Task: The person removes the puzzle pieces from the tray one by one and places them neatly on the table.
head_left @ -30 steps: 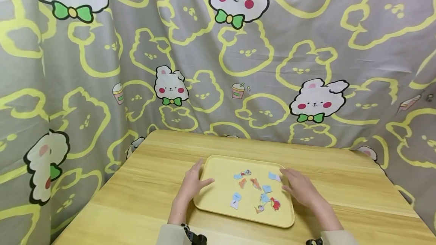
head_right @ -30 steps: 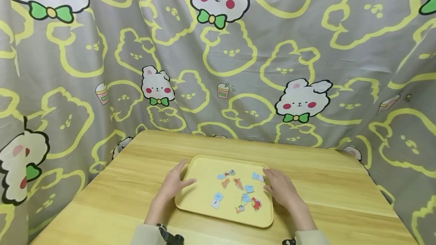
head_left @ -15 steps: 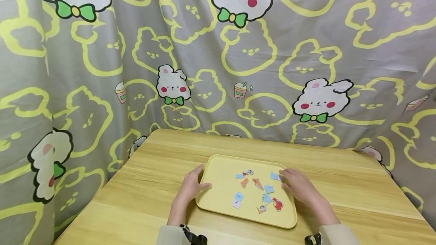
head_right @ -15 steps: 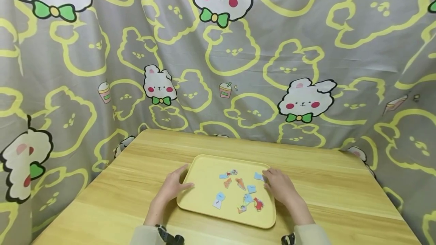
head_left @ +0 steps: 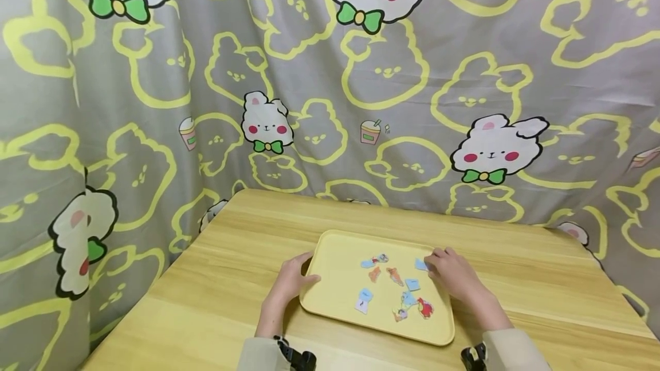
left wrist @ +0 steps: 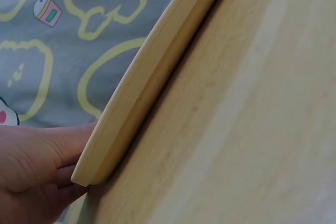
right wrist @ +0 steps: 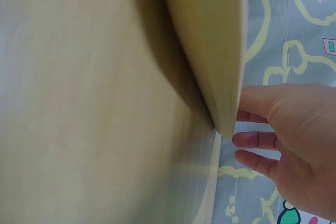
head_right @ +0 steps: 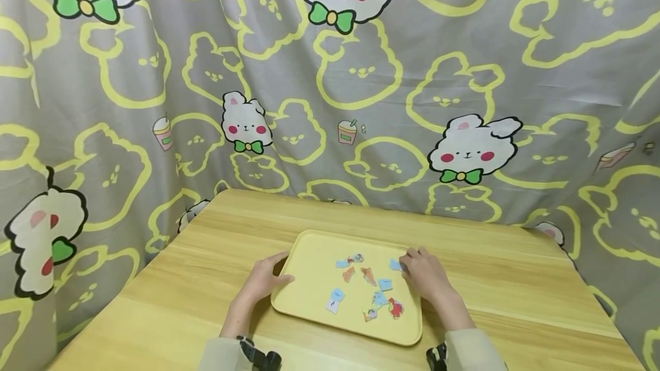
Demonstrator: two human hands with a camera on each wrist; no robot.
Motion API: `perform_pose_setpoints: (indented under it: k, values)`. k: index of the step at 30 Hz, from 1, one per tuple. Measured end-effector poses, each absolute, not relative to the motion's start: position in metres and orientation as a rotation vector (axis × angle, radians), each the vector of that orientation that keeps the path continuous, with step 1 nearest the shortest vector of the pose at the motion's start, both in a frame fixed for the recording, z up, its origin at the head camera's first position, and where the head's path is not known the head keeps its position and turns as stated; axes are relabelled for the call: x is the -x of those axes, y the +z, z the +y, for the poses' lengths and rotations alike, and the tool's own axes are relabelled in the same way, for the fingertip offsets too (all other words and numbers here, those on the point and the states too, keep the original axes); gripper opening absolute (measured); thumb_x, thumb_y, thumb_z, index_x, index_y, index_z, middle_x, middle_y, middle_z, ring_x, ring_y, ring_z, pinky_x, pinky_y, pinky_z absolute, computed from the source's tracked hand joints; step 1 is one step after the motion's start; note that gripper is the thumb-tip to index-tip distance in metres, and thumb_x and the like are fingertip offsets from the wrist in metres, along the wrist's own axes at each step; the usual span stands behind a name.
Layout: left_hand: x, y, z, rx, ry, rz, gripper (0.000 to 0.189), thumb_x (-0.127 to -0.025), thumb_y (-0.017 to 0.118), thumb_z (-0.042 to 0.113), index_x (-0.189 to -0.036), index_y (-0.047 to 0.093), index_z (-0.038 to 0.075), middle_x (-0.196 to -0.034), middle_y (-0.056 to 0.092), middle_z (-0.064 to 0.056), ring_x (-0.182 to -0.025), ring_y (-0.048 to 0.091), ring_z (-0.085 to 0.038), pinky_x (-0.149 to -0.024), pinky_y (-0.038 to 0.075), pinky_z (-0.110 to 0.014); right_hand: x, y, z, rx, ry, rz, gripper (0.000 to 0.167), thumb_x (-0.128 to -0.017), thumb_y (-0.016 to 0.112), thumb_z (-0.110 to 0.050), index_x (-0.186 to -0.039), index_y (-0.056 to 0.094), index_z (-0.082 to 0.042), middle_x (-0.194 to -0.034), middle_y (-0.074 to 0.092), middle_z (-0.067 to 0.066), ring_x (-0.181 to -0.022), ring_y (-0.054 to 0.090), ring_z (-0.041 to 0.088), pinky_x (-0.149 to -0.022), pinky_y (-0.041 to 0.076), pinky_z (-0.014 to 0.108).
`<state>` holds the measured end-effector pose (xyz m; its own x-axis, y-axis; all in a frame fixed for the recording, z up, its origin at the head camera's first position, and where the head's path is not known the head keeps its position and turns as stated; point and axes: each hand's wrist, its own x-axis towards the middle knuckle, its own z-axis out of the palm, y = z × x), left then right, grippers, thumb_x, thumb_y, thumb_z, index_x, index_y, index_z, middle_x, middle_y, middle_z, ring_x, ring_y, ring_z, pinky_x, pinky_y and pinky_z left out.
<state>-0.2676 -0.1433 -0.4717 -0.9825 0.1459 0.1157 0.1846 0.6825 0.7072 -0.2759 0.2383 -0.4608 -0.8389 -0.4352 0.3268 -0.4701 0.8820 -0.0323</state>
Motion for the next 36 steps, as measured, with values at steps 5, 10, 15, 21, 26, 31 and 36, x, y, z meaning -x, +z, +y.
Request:
perform_pose_setpoints:
  k: [5, 10, 15, 21, 26, 31, 36]
  values:
    - [0.269, -0.47, -0.144, 0.281, -1.216, -2.835, 0.061, -0.084, 0.076, 0.015, -0.138, 0.052, -0.002, -0.142, 0.051, -0.028, -0.134, 0.046, -0.046, -0.112, 0.04, -0.056, 0.278, -0.46, 0.236, -0.647, 0.154, -2.714, 0.017, -0.081, 0.077, -0.013, -0.097, 0.074, -0.008, -0.09, 0.064, 0.002, -0.078, 0.051, 0.018, -0.059, 0.048, 0.034]
    - [0.271, -0.469, -0.143, 0.279, -1.236, -2.834, 0.061, -0.085, 0.075, 0.015, -0.139, 0.052, -0.001, -0.144, 0.047, -0.031, -0.135, 0.044, -0.047, -0.114, 0.038, -0.057, 0.28, -0.458, 0.232, -0.623, 0.131, -2.657, 0.011, -0.078, 0.08, -0.011, -0.087, 0.075, -0.008, -0.081, 0.063, 0.002, -0.073, 0.054, 0.018, -0.058, 0.05, 0.037]
    - [0.272, -0.467, -0.142, 0.271, -1.256, -2.832, 0.061, -0.085, 0.075, 0.015, -0.139, 0.052, 0.0, -0.145, 0.045, -0.031, -0.136, 0.043, -0.048, -0.114, 0.037, -0.058, 0.282, -0.456, 0.23, -0.607, 0.12, -2.645, 0.011, -0.075, 0.082, -0.009, -0.082, 0.073, -0.008, -0.078, 0.063, 0.001, -0.072, 0.058, 0.02, -0.062, 0.053, 0.043]
    - [0.273, -0.468, -0.143, 0.269, -1.276, -2.818, 0.061, -0.084, 0.076, 0.015, -0.139, 0.052, 0.001, -0.145, 0.045, -0.032, -0.136, 0.042, -0.049, -0.114, 0.036, -0.059, 0.284, -0.455, 0.23, -0.598, 0.172, -2.657, 0.009, -0.075, 0.08, -0.006, -0.08, 0.073, -0.007, -0.075, 0.061, 0.0, -0.071, 0.059, 0.018, -0.065, 0.053, 0.045]
    - [0.271, -0.474, -0.146, 0.263, -1.318, -2.808, 0.061, -0.085, 0.076, 0.017, -0.14, 0.053, 0.004, -0.147, 0.043, -0.031, -0.137, 0.039, -0.05, -0.114, 0.034, -0.061, 0.285, -0.458, 0.231, -0.615, 0.176, -2.642, 0.007, -0.075, 0.078, -0.005, -0.078, 0.073, -0.008, -0.074, 0.06, -0.001, -0.071, 0.059, 0.017, -0.064, 0.051, 0.043]
    - [0.27, -0.478, -0.148, 0.259, -1.324, -2.797, 0.061, -0.084, 0.076, 0.017, -0.139, 0.053, 0.004, -0.146, 0.044, -0.03, -0.137, 0.04, -0.05, -0.114, 0.034, -0.061, 0.286, -0.461, 0.233, -0.63, 0.193, -2.641, 0.005, -0.076, 0.078, -0.007, -0.078, 0.073, -0.009, -0.072, 0.059, -0.003, -0.07, 0.057, 0.015, -0.064, 0.049, 0.04]
    - [0.268, -0.479, -0.149, 0.254, -1.329, -2.797, 0.062, -0.084, 0.077, 0.017, -0.139, 0.053, 0.005, -0.147, 0.044, -0.03, -0.137, 0.04, -0.05, -0.114, 0.034, -0.061, 0.286, -0.46, 0.233, -0.638, 0.236, -2.638, 0.005, -0.076, 0.079, -0.01, -0.078, 0.074, -0.011, -0.069, 0.055, -0.007, -0.067, 0.05, 0.008, -0.062, 0.039, 0.029]
